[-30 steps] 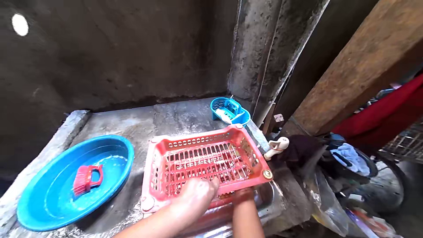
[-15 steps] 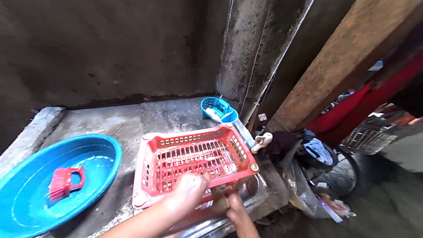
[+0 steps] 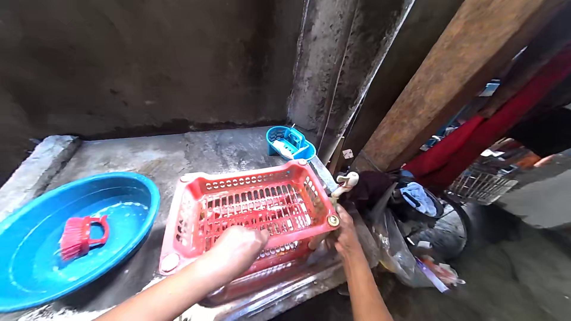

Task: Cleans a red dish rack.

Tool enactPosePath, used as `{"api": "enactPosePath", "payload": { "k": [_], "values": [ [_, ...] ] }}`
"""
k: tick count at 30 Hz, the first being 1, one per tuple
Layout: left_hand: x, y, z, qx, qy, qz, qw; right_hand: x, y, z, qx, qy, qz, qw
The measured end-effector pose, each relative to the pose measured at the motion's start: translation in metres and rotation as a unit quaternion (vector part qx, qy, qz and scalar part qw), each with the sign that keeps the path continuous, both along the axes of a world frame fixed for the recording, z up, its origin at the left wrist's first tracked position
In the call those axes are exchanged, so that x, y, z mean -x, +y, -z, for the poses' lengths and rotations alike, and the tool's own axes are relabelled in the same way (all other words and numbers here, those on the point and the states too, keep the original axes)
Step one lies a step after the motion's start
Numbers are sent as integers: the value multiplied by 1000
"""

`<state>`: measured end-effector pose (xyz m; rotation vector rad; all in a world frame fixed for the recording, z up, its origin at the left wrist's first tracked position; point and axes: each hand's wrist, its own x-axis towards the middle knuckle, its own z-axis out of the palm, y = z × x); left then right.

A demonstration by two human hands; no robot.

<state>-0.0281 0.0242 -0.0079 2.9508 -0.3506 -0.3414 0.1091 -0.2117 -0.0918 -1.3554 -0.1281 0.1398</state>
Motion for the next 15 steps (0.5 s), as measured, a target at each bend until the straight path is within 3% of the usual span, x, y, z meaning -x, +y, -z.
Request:
{"api": "enactPosePath", "payload": {
  "k": [4, 6, 7, 10, 13, 15],
  "values": [
    [6, -7, -1, -15, 1, -29, 999, -17, 24, -7, 35, 23, 51, 998],
    [4, -14, -1, -11, 11, -49, 999, -11, 8, -13, 138, -5, 27, 990],
    [3, -16, 0, -4, 16, -53, 998, -9, -9, -21, 232, -36, -7, 972],
    [-6, -25, -2, 10, 43, -65, 997, -4, -59, -75, 485, -112, -67, 865],
    [-12, -25, -3, 14, 47, -67, 997, -1, -55, -128, 561, -209, -22, 801],
    [-12, -23, -1, 17, 44, -66, 997, -13, -15, -141, 572, -300, -26, 763]
  ]
}}
